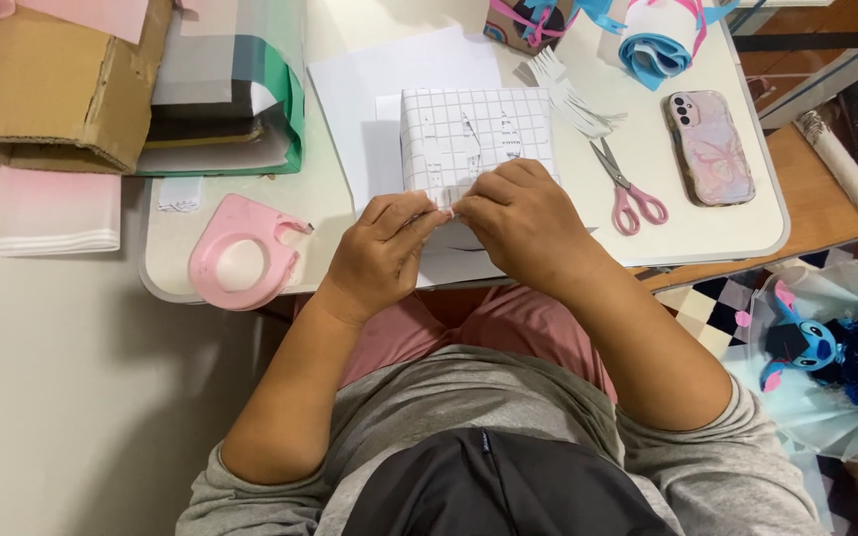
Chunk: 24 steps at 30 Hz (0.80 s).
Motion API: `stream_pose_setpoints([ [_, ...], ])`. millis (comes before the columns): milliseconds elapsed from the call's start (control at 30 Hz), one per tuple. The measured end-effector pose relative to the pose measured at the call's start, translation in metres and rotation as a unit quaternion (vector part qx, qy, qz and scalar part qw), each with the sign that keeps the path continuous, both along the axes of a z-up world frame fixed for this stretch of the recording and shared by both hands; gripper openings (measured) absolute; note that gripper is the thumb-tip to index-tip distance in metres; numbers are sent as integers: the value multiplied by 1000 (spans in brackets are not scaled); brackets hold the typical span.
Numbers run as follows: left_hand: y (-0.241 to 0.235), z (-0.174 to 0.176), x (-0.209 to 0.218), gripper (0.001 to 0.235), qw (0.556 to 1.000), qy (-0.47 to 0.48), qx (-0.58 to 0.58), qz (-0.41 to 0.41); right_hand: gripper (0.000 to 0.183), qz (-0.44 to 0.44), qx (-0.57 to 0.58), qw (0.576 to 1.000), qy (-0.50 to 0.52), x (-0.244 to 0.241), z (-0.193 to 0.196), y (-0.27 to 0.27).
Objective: Wrapping a small rectangular box with white paper and securing the edges with tape at a design station.
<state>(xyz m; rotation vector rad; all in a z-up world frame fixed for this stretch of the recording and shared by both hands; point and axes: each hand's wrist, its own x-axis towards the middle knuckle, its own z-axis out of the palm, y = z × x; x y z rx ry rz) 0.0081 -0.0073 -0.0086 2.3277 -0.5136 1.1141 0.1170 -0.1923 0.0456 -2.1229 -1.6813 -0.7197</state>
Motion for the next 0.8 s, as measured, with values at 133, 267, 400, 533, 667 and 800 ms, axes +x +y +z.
stream_pose_setpoints([
  [133,1,-4,2,24,1000,-9,4,1,15,4,3,1000,23,-5,10,-3],
  [267,1,-8,4,26,1000,-21,10,5,14,-8,80,997,3,-2,-21,5],
  [400,0,-4,1,26,1000,-16,12,8,2,-14,76,997,23,-5,-14,-3],
  [533,-1,0,-1,23,1000,-5,24,16,21,-4,57,998,36,-4,-2,-30],
  [667,-4,2,-3,30,997,5,64,48,59,-42,50,996,54,1,1,-69],
  [800,-18,7,-1,46,979,19,158,128,67,-68,57,992,88,6,-19,-95],
])
